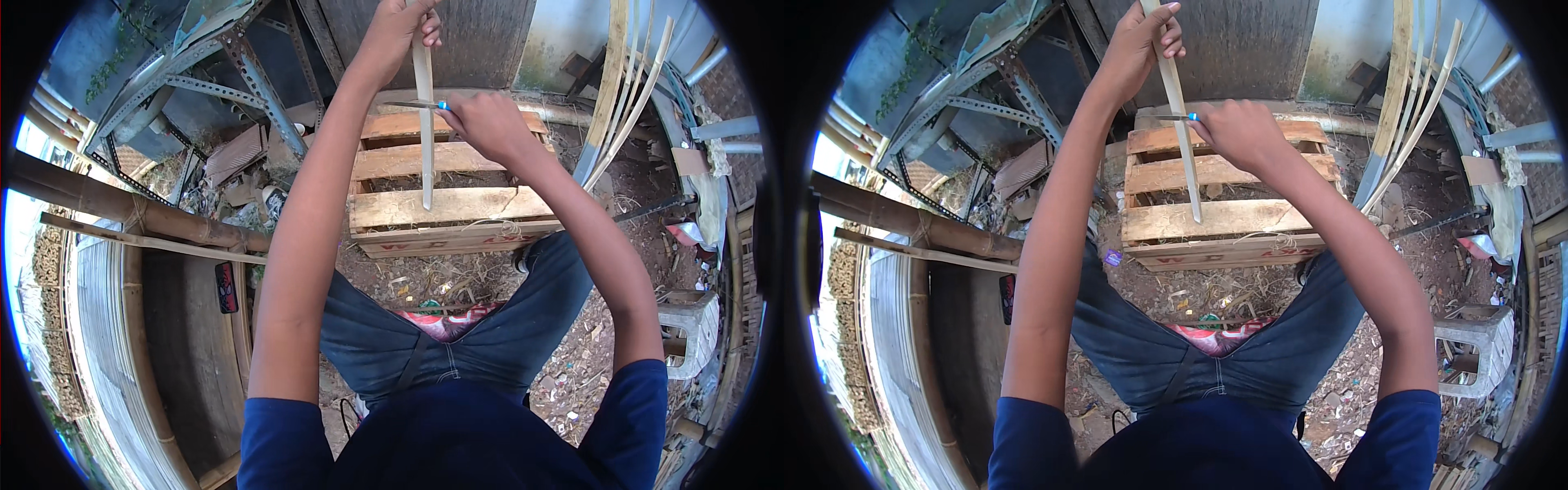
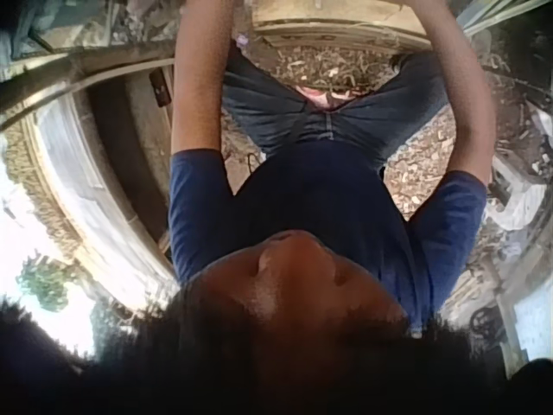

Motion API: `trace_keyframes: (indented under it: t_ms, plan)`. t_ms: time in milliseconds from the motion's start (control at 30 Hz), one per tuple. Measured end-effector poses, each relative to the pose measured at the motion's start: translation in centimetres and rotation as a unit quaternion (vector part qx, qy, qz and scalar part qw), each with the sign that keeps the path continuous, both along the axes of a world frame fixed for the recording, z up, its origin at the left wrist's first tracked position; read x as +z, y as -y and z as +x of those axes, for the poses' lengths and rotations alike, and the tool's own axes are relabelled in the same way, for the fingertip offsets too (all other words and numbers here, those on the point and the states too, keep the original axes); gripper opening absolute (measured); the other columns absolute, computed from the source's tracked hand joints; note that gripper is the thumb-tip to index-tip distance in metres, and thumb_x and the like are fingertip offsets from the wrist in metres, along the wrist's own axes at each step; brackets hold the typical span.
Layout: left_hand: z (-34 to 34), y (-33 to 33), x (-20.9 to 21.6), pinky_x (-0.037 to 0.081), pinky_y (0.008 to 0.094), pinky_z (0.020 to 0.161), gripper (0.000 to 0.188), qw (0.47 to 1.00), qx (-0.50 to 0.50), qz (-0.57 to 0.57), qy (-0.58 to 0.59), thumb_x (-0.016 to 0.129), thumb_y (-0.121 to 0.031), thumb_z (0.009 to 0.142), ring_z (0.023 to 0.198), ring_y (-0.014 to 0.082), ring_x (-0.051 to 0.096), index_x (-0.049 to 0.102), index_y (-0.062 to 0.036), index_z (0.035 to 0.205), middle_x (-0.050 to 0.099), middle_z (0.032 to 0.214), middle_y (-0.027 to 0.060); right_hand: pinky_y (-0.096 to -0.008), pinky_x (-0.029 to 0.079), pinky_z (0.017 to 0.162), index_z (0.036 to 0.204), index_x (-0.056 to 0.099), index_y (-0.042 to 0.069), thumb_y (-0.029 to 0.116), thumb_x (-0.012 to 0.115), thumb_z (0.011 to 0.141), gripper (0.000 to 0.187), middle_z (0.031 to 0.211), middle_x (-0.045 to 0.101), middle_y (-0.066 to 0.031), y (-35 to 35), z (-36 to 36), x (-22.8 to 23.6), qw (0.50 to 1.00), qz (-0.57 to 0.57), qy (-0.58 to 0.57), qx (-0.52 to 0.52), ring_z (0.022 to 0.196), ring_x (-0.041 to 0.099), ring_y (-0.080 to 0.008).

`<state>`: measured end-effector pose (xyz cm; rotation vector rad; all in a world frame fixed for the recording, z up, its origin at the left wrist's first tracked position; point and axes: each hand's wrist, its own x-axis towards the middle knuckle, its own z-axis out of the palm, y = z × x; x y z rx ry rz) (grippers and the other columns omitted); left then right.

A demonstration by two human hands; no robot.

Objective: Scraping a thin strip of bamboo with a utility knife to smooth it.

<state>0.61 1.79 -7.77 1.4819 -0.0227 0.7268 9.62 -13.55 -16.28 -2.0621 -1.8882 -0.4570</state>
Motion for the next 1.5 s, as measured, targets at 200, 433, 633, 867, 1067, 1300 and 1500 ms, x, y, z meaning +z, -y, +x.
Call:
trace_keyframes:
  t_ms: [200,433,633,867,1067,1300,1500]
  plan:
    - [-0.4,3.4,0.2,0.034,0.0208,0.046,0.027,0.999,0.008,0.046,0.027,0.05,-0.032,0.099,0.047,0.0049,0.031,0.04,-0.0104,0.085,0.033,0.058,-0.0039,-0.048,0.048,0.055,0.087,0.058,0.003,0.037,0.048,0.098,0.038,0.062,0.06,-0.0191,2.3,-2.3,-5.7,0.982,0.034,-0.183,-0.027,0.062,0.062,-0.0396]
    - [-1.3,1.2,-0.5,0.031,0.0225,0.048,0.02,0.999,-0.021,-0.012,0.032,0.052,-0.027,0.096,0.049,0.0063,0.032,0.041,-0.0118,0.089,0.033,0.06,-0.0025,-0.048,0.05,0.053,0.084,0.057,0.004,0.04,0.048,0.097,0.039,0.062,0.061,-0.0168,1.1,-3.1,0.4,0.994,0.06,-0.082,-0.035,0.061,0.063,-0.0382]
    - [0.3,1.7,0.0,0.037,0.0241,0.044,0.022,0.999,-0.007,-0.028,0.016,0.055,-0.026,0.096,0.045,0.0076,0.038,0.04,-0.0131,0.087,0.037,0.058,-0.0028,-0.0473,0.05,0.05,0.09,0.055,0.005,0.038,0.047,0.098,0.035,0.059,0.06,-0.0181,2.6,-3.0,-8.0,0.983,0.008,-0.169,-0.067,0.059,0.063,-0.0397]
    - [-0.6,0.7,-0.5,0.03,0.0228,0.038,0.025,0.999,0.011,-0.028,0.041,0.051,-0.03,0.096,0.039,0.0073,0.032,0.038,-0.0148,0.081,0.035,0.053,-0.0027,-0.0472,0.051,0.055,0.082,0.057,0.002,0.035,0.047,0.098,0.037,0.062,0.062,-0.0176,1.9,-4.3,-2.9,0.98,0.059,-0.181,-0.061,0.061,0.064,-0.038]
    - [-0.2,2.4,-0.8,0.025,0.0216,0.041,0.028,0.998,-0.053,-0.026,0.037,0.053,-0.03,0.093,0.042,0.0052,0.027,0.038,-0.0132,0.076,0.029,0.052,-0.0042,-0.0448,0.055,0.062,0.088,0.06,0.004,0.026,0.051,0.094,0.025,0.073,0.068,-0.0166,6.2,-5.5,-22.0,0.957,-0.218,-0.155,-0.114,0.07,0.07,-0.0319]
    - [-0.4,-0.6,-1.1,0.027,0.0215,0.035,0.027,0.995,-0.038,-0.073,0.058,0.051,-0.031,0.096,0.038,0.0056,0.03,0.039,-0.0154,0.078,0.033,0.051,-0.0042,-0.043,0.047,0.042,0.083,0.053,0.007,0.035,0.051,0.096,0.031,0.052,0.057,-0.0125,3.5,-4.1,-9.4,0.993,0.033,-0.09,-0.064,0.049,0.061,-0.0336]
    - [1.1,1.4,-0.9,0.028,0.0211,0.037,0.029,0.997,-0.012,-0.051,0.048,0.056,-0.035,0.095,0.04,0.0049,0.031,0.039,-0.0149,0.081,0.034,0.053,-0.0048,-0.0434,0.046,0.042,0.083,0.052,0.007,0.037,0.053,0.096,0.033,0.053,0.058,-0.0126,2.2,-3.2,-11.3,0.986,0.064,-0.135,-0.074,0.049,0.061,-0.0347]
